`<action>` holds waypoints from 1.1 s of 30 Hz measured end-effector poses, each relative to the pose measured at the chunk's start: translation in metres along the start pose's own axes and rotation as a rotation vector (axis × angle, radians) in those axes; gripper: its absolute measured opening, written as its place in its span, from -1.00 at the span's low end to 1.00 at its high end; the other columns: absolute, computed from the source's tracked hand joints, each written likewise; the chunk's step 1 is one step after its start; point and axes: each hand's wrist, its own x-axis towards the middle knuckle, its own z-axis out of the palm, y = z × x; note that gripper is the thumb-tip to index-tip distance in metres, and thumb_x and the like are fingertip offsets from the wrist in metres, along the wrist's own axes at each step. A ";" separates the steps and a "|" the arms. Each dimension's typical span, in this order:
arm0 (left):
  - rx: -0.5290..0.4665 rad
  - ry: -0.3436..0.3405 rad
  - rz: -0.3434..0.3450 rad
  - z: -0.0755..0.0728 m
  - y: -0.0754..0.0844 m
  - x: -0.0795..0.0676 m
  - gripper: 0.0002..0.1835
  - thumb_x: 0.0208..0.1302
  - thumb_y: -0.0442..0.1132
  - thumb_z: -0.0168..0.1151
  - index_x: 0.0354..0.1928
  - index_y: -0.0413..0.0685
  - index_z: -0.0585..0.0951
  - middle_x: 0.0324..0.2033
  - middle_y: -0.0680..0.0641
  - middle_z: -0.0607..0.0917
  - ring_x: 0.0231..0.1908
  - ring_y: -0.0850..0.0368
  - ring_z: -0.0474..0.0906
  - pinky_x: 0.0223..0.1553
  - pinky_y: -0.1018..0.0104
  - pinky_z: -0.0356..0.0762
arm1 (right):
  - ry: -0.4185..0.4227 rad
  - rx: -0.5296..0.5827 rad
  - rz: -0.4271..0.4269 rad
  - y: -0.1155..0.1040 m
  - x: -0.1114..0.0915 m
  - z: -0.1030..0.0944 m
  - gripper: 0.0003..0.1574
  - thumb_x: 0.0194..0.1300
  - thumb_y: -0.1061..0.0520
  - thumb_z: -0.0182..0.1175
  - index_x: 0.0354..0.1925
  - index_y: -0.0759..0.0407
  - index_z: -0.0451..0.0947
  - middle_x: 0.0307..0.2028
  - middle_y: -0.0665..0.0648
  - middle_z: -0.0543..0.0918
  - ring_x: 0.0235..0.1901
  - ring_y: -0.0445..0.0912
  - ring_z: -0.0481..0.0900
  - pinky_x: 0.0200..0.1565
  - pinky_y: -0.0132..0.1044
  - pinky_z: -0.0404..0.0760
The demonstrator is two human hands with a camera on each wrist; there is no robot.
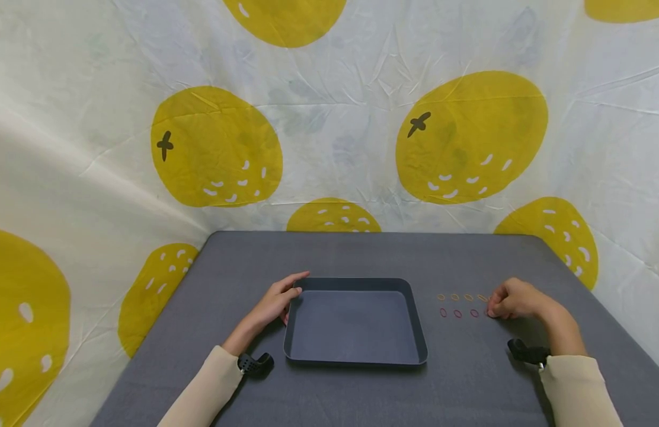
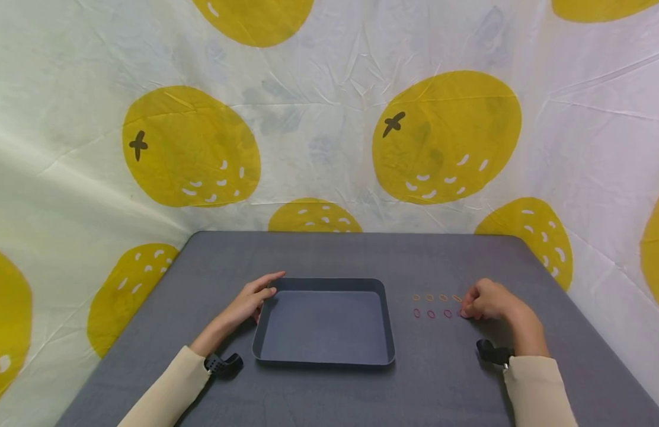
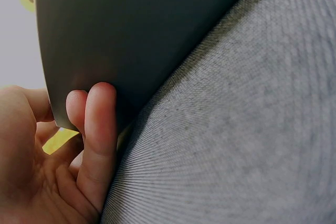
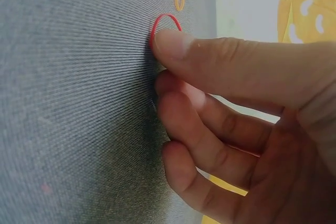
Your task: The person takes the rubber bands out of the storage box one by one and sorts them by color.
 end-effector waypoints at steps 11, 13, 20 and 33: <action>-0.005 -0.008 0.008 -0.001 -0.001 0.001 -0.49 0.46 -0.05 0.00 0.41 0.23 0.31 -0.71 -0.05 0.41 -0.81 0.08 0.42 -0.70 0.00 0.58 | 0.005 -0.003 0.012 0.000 0.000 -0.001 -0.86 0.08 0.19 0.37 -0.45 0.25 0.63 -0.55 0.04 0.58 -0.55 -0.17 0.48 -0.52 -0.35 0.50; -0.003 -0.007 0.006 -0.001 -0.001 0.001 -0.50 0.46 -0.05 0.01 0.41 0.24 0.31 -0.69 -0.06 0.41 -0.80 0.09 0.42 -0.69 0.01 0.58 | 0.001 -0.008 0.007 0.001 0.000 -0.001 -0.87 0.10 0.19 0.36 -0.45 0.25 0.63 -0.55 0.04 0.58 -0.55 -0.17 0.48 -0.52 -0.35 0.50; 0.001 0.003 0.000 -0.001 -0.001 0.002 -0.51 0.46 -0.07 0.01 0.40 0.29 0.33 -0.73 -0.06 0.40 -0.81 0.08 0.42 -0.68 -0.03 0.58 | 0.008 -0.018 -0.013 0.003 -0.002 -0.005 -0.88 0.15 0.20 0.31 -0.44 0.27 0.63 -0.56 0.03 0.57 -0.55 -0.19 0.47 -0.52 -0.35 0.51; 0.006 -0.008 0.008 0.000 -0.002 0.000 -0.51 0.48 -0.06 -0.01 0.40 0.30 0.32 -0.80 -0.03 0.37 -0.83 0.07 0.39 -0.69 -0.05 0.57 | 0.055 -0.038 -0.063 -0.022 -0.006 -0.011 -0.83 0.21 0.11 0.29 -0.39 0.21 0.68 -0.58 0.01 0.57 -0.55 -0.24 0.44 -0.48 -0.38 0.47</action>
